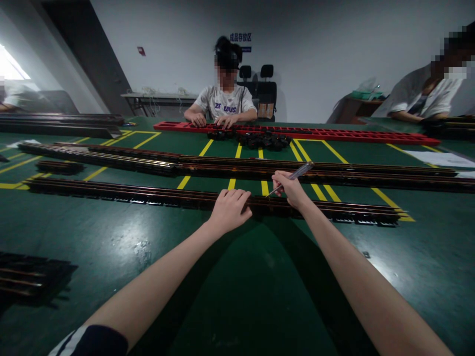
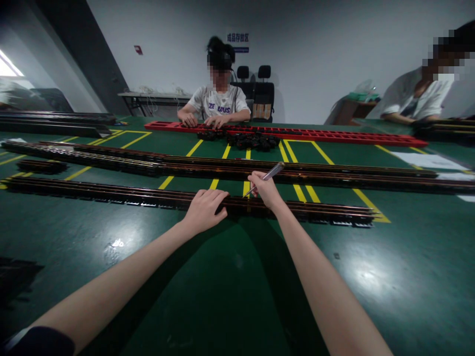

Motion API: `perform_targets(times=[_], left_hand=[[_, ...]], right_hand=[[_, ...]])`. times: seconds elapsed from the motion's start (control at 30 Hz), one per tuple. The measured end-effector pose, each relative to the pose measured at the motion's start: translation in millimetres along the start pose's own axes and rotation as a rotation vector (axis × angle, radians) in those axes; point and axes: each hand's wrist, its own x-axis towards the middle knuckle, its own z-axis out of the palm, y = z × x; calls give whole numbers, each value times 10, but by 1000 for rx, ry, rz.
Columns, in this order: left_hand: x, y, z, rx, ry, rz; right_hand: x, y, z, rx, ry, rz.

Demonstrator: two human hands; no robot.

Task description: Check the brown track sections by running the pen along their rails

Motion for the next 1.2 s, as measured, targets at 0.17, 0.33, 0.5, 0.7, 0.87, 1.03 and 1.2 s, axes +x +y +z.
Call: perform_targets(times=[0.17, 0.33, 0.5, 0.7, 0.87, 1.03, 1.2], left_hand=[[0, 10, -14, 1, -12, -7], [5, 14, -20, -1, -17, -13], [2, 5, -5, -8, -3, 0], [-7, 6, 4, 3, -4, -2], [0, 8, -11, -2, -15, -6], [4, 9, -20, -8, -26, -9], [0, 9, -13, 3, -25, -15]], right_hand=[[4, 3, -7, -16, -7, 3], [4, 7, -9, -18, -2, -2], [14, 19, -3, -3, -1, -4], [8, 21, -6, 7, -3, -10], [2, 5, -1, 3, 3, -2], [2, -4, 5, 2, 10, -1], [0, -1, -1, -19, -2, -1]])
